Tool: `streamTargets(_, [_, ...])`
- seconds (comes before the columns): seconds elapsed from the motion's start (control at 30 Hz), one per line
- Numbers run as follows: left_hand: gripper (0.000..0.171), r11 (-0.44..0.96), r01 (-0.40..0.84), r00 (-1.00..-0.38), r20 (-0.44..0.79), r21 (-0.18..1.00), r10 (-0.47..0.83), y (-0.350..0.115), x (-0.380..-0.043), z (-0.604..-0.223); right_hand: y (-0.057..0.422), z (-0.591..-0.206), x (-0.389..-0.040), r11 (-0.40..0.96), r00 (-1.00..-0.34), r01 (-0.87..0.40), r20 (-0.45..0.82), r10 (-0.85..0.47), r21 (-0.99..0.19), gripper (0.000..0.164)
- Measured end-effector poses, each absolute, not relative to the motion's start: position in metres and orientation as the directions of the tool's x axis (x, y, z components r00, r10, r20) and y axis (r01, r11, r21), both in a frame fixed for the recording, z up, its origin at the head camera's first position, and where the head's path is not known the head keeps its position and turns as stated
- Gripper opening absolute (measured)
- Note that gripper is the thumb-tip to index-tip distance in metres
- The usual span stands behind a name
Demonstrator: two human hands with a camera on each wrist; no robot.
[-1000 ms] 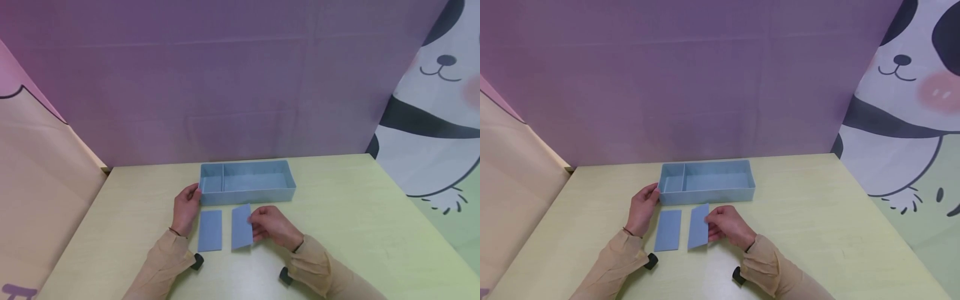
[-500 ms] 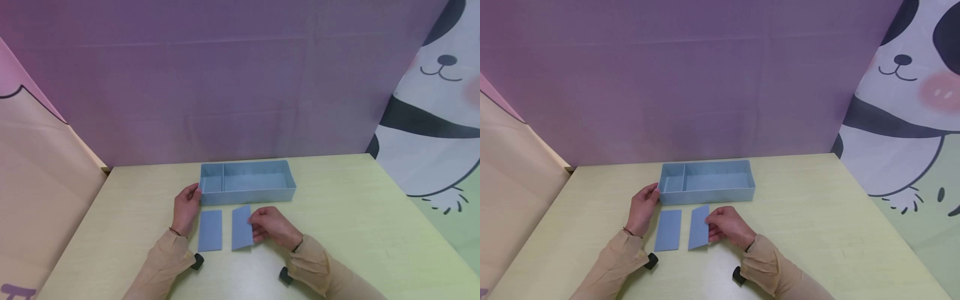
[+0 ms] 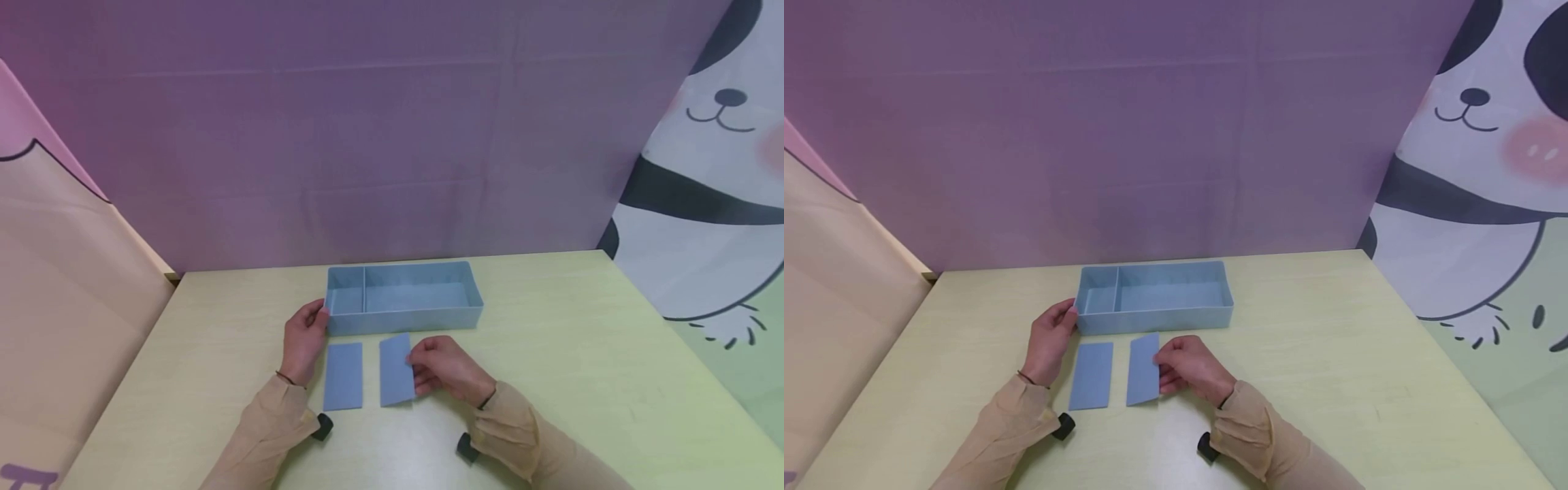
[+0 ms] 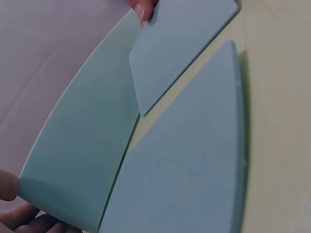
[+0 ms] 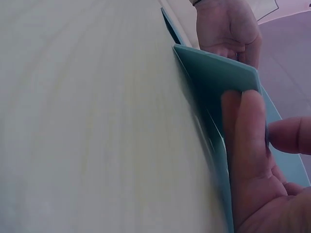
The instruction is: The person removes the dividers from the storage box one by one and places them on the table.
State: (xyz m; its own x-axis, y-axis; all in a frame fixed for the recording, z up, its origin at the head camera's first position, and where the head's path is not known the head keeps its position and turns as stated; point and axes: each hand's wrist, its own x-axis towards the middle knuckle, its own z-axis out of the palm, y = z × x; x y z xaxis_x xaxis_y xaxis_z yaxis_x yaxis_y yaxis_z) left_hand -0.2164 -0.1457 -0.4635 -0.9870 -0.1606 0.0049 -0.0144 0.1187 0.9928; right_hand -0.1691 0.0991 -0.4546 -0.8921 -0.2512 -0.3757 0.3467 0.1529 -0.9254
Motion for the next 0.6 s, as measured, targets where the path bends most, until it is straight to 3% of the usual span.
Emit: streamTargets(0.6, [0.034,0.114,-0.032,-0.986,-0.013,0.993,-0.164,-0.144,-0.2149,-0.4593,0.1014,-0.4497,-0.1672,0.207,-0.881,0.332,-0.381,-0.28,-0.92,0.026])
